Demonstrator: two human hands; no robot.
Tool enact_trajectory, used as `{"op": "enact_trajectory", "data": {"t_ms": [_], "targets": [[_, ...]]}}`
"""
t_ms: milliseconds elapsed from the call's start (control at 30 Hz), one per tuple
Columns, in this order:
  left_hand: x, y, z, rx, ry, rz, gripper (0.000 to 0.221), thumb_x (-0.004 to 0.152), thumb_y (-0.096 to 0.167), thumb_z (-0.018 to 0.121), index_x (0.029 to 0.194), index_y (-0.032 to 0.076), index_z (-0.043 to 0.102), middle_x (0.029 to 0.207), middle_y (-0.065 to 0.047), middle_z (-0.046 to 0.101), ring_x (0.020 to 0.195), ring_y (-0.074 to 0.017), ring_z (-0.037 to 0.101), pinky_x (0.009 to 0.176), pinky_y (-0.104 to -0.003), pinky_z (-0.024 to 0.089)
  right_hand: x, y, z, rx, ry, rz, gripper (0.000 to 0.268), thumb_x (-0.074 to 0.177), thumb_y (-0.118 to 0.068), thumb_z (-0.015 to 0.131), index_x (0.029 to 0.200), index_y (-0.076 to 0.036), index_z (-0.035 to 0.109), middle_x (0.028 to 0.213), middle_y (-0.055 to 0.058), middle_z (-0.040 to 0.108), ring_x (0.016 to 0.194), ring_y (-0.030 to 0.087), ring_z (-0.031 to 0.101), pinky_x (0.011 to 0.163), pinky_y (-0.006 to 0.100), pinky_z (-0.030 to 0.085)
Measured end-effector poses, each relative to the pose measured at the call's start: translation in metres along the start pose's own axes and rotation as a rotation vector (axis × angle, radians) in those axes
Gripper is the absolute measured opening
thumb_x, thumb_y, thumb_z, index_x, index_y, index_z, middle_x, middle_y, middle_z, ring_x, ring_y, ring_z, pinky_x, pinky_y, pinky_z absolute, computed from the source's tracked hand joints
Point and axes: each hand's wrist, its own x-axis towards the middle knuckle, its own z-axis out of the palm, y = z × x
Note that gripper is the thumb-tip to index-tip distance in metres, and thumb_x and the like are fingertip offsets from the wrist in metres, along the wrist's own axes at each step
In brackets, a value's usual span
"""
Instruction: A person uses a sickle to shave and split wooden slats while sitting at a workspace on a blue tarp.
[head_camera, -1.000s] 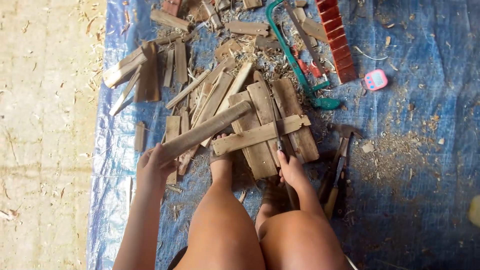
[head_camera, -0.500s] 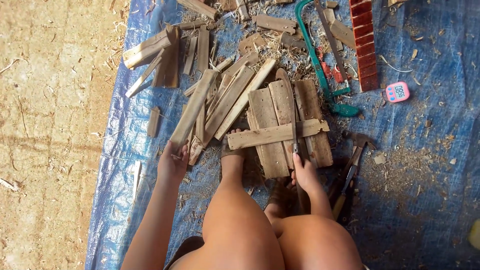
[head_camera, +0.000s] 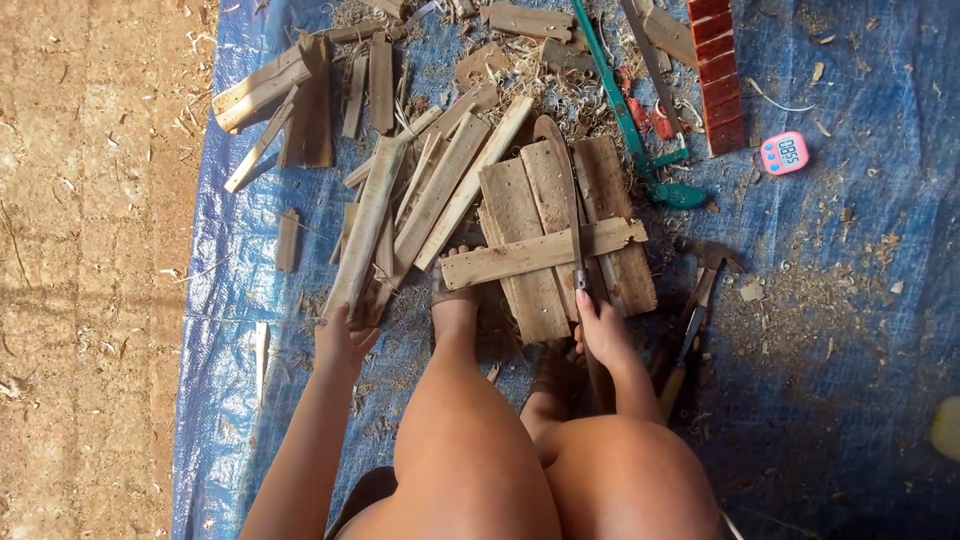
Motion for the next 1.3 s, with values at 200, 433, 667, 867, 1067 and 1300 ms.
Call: {"op": "enact_trajectory", "data": {"t_ms": [200,433,667,867,1067,1300], "targets": [[-0.019,-0.030,0.039,0.641,0.118,0.226,0.102,0.105,0.044,0.060,0.159,-0.005,-0.011,0.161,-0.034,-0.017,0.153,-0.0516,-0.004,0.125,-0.069,0.022,0.007,0.008,0.004,0.079,0.006,0.015,0.064,0.104,-0.056,0.046,0.107,0.005,0.064,0.062,0.015,0.068,0.048,0.026,0.069,0.047,0.036,0.056],[-0.054,-0.012,0.110,0.858,-0.227,0.489,0.093,0.102,0.033,0.065,0.164,0.003,0.003,0.164,-0.033,0.009,0.152,-0.0497,0.017,0.122,-0.059,0.034,0.001,0.004,0.002,0.129,0.008,0.039,0.063,0.104,-0.056,0.046,0.110,0.005,0.063,0.061,0.012,0.068,0.046,0.023,0.068,0.044,0.035,0.057],[-0.004,-0.007,0.139,0.940,-0.334,0.417,0.098,0.089,0.040,0.081,0.161,0.002,0.026,0.141,-0.036,0.050,0.129,-0.0465,0.057,0.104,-0.055,0.049,0.002,0.007,0.000,0.174,-0.038,0.027,0.065,0.103,-0.054,0.048,0.120,0.007,0.061,0.064,0.014,0.069,0.049,0.023,0.069,0.047,0.034,0.059],[-0.008,-0.004,0.137,1.154,-0.334,0.468,0.074,0.082,0.043,0.088,0.141,0.006,0.062,0.123,-0.026,0.066,0.116,-0.0402,0.067,0.093,-0.050,0.055,-0.007,-0.002,-0.008,0.178,-0.068,0.028,0.067,0.103,-0.055,0.046,0.123,0.007,0.061,0.066,0.012,0.070,0.050,0.021,0.070,0.048,0.032,0.059],[-0.005,-0.024,0.118,1.392,-0.235,0.799,0.050,0.089,0.043,0.078,0.126,0.011,0.067,0.114,-0.013,0.062,0.109,-0.0373,0.067,0.093,-0.048,0.054,0.003,0.027,-0.009,0.378,-0.070,-0.131,0.055,0.104,-0.051,0.049,0.093,0.001,0.065,0.058,0.013,0.065,0.042,0.021,0.064,0.041,0.031,0.052],[0.010,-0.040,0.111,1.524,-0.208,1.389,0.027,0.102,0.030,0.064,0.114,0.008,0.054,0.097,-0.008,0.056,0.089,-0.0292,0.068,0.070,-0.036,0.059,-0.026,0.039,-0.047,0.473,0.074,-0.232,0.047,0.107,-0.035,0.049,0.083,0.001,0.064,0.053,0.013,0.063,0.037,0.022,0.061,0.041,0.031,0.051]]}}
